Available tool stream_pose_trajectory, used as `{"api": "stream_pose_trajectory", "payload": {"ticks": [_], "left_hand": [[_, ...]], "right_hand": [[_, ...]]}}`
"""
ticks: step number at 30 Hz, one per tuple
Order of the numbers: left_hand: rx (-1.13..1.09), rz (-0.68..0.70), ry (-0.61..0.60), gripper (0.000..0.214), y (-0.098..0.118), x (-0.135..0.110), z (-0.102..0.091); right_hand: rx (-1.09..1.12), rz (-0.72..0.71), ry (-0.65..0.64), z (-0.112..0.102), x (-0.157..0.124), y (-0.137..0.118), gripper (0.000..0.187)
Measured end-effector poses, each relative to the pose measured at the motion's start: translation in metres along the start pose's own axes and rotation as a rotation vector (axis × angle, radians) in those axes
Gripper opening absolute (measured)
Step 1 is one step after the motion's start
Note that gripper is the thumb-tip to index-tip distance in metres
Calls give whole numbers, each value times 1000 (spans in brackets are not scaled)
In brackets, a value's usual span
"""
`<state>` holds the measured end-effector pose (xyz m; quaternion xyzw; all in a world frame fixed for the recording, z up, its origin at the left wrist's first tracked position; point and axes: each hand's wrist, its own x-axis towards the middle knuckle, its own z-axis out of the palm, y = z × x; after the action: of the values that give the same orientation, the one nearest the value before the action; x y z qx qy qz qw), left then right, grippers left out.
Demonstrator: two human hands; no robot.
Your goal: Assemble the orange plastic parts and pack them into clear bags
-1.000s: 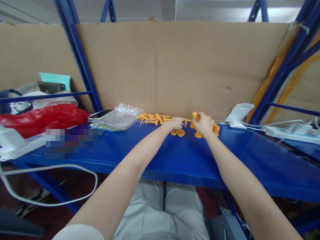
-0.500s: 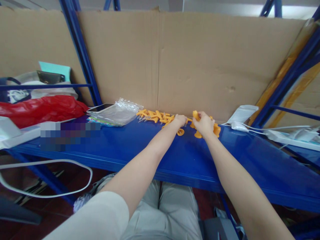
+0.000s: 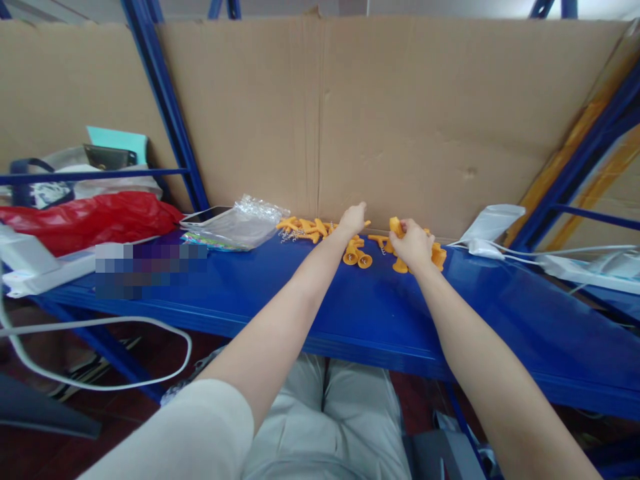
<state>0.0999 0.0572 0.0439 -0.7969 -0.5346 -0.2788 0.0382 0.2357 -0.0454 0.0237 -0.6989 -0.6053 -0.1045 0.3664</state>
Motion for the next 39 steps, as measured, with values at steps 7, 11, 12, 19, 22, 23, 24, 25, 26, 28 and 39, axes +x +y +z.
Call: {"api": "stream_pose_trajectory", "payload": {"ticks": [7,11,12,19,22,23,24,25,26,28,39], "left_hand": [[175,106,29,34,-11,-4,-26],[356,145,28,30,-21,-9,-38],[389,134,24,30,-25,-10,-40],[473,-46,-140,38,-54,-15,-45],[469,-88,-332,42,-63,-13,-45],[461,-90,-371,44,-65,-13,-45],[451,-89,-388,46,-66,-12,-45],[440,-92,-386,48,-66,-11,-45],[431,-95,-367,50,-64,-10,-45],[422,-89,-309,51,-59,-10,-45],[306,384,-266,42,21,-29,-13]], "right_hand": [[-6,8,6,0,1,1,30],[-2,8,21,2,1,3,29],[-3,12,20,2,1,3,30],[6,10,18,2,1,2,28],[7,10,19,3,1,3,27],[5,11,19,3,1,3,27],[4,13,19,4,2,3,28],[1,15,18,4,2,4,28],[1,15,18,5,2,4,28],[2,10,17,5,3,5,28],[-41,15,6,3,0,2,28]]}}
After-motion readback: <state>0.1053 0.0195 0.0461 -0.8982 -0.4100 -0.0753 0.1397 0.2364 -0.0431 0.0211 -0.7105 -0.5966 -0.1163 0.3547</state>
